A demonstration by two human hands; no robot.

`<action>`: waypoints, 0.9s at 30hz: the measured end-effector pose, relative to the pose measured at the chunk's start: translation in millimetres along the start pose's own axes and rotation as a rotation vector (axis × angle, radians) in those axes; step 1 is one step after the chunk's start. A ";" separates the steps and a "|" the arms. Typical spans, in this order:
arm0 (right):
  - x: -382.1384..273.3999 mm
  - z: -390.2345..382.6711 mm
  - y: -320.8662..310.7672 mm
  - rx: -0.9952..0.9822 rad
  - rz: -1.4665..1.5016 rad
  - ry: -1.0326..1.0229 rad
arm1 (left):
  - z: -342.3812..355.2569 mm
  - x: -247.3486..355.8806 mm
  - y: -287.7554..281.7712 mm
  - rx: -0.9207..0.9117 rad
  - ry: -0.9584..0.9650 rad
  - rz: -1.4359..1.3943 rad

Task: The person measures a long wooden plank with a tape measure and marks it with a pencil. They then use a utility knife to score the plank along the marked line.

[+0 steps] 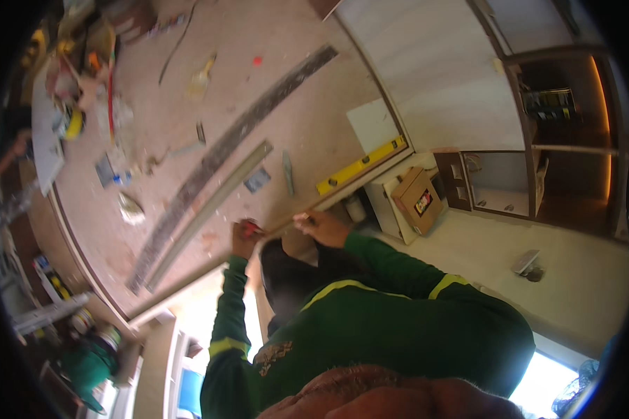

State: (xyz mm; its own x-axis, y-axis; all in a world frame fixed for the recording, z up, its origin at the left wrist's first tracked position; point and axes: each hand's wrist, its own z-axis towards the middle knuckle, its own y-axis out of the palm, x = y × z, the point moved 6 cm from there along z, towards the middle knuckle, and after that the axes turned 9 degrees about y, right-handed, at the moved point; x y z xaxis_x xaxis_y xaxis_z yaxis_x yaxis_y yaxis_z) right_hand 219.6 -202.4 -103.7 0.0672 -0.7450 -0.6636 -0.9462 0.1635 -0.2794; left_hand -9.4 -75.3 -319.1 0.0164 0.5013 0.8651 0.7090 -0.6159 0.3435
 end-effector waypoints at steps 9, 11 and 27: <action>9.0 -25.6 -159.3 0.094 0.265 -0.112 | 27.8 168.0 301.1 -0.422 -0.127 0.056; 12.8 -40.0 -197.1 -0.116 0.364 0.018 | 31.5 189.0 344.5 -0.462 -0.121 0.053; 33.7 -212.2 -580.0 0.241 0.643 -0.367 | 59.4 278.0 411.2 -0.413 -0.006 1.018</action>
State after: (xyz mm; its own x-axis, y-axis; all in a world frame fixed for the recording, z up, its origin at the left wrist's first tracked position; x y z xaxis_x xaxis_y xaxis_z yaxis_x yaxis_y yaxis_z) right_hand 703.5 -459.6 183.2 -0.3312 -0.2018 -0.9217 -0.7426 0.6584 0.1227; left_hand 328.6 -153.1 40.9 0.4642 -0.3548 0.8116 0.0711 -0.8984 -0.4335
